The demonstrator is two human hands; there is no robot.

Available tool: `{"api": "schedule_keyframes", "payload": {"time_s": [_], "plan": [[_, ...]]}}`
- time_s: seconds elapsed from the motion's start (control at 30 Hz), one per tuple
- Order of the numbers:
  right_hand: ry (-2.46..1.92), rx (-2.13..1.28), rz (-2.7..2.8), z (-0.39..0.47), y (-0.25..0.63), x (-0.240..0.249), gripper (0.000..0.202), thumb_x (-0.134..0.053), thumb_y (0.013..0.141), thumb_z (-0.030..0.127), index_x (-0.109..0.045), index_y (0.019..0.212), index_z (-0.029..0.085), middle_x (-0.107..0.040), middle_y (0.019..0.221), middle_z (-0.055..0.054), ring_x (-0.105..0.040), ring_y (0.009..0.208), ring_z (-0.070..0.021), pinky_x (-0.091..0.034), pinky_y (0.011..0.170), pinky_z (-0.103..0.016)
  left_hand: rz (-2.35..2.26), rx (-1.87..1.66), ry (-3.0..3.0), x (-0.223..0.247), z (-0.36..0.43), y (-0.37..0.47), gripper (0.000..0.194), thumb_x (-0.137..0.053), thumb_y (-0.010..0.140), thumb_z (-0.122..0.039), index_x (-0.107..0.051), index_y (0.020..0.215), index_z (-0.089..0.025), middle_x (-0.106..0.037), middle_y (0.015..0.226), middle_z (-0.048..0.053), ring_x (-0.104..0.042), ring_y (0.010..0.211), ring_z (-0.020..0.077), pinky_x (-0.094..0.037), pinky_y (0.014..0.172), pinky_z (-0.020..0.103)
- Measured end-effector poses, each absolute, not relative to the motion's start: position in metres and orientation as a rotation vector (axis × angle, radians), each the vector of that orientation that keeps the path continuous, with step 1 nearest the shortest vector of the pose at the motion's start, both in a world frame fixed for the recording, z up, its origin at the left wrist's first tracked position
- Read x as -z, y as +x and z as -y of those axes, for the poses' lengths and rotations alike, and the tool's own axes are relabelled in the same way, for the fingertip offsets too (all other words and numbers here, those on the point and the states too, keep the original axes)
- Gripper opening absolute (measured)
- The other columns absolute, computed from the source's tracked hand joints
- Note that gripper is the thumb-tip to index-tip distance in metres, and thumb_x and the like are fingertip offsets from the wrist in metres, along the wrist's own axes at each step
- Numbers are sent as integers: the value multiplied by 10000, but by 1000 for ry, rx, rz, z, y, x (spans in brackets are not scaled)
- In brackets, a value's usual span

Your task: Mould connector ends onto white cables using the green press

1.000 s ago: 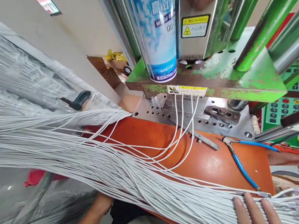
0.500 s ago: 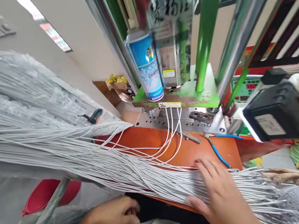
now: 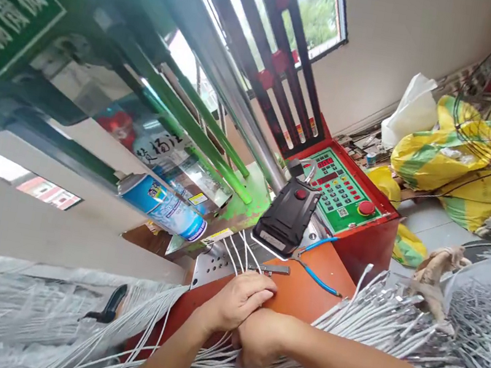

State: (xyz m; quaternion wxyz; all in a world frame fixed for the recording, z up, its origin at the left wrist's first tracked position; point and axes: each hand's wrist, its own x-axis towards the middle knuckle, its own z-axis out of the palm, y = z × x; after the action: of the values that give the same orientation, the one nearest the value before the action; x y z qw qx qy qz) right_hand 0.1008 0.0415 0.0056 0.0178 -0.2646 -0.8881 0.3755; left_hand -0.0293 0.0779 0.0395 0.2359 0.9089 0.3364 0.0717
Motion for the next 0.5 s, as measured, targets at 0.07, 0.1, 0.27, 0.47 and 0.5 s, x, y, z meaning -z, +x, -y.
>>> {"api": "schedule_keyframes", "payload": {"time_s": [0.07, 0.1, 0.27, 0.47, 0.5], "plan": [[-830, -1179, 2791, -42, 101, -8, 282, -663, 824, 270, -800, 1050, 170, -788, 947, -98, -736, 870, -270, -535, 722, -318, -932, -10, 2614, -32, -85, -36, 310, -401, 1083, -321, -682, 1090, -190, -741, 1050, 71, -658, 964, 212, -463, 921, 368], [-863, -1171, 2795, -41, 100, -11, 292, -665, 827, 291, -797, 1041, 142, -782, 944, -136, -738, 879, -297, -540, 716, -340, -965, 84, 2694, -30, -84, -46, 296, -416, 1081, -338, -672, 1065, -190, -730, 1025, 72, -649, 949, 221, -461, 906, 380], [-958, -1156, 2792, -37, 98, -19, 286, -680, 789, 246, -787, 1006, 93, -763, 935, -227, -745, 868, -372, -531, 678, -396, -1223, 485, 2924, -26, -70, -137, 250, -458, 1061, -293, -613, 895, -190, -664, 863, 44, -624, 850, 234, -436, 1012, 502], [-998, -1247, 2596, -47, 111, -11, 270, -521, 911, 254, -761, 929, 133, -755, 877, -159, -697, 772, -266, -422, 614, -314, -1678, 238, 2686, -30, -37, -210, 316, -359, 980, -54, -647, 1011, -182, -704, 985, 61, -657, 1016, 242, -290, 1202, 608], [-990, -1281, 2568, -51, 111, -11, 290, -481, 931, 249, -747, 920, 134, -749, 856, -137, -674, 731, -231, -404, 599, -297, -1722, 195, 2671, -32, -29, -203, 319, -367, 994, -75, -645, 1110, -180, -709, 1101, 82, -642, 1119, 249, -287, 1211, 596]]}}
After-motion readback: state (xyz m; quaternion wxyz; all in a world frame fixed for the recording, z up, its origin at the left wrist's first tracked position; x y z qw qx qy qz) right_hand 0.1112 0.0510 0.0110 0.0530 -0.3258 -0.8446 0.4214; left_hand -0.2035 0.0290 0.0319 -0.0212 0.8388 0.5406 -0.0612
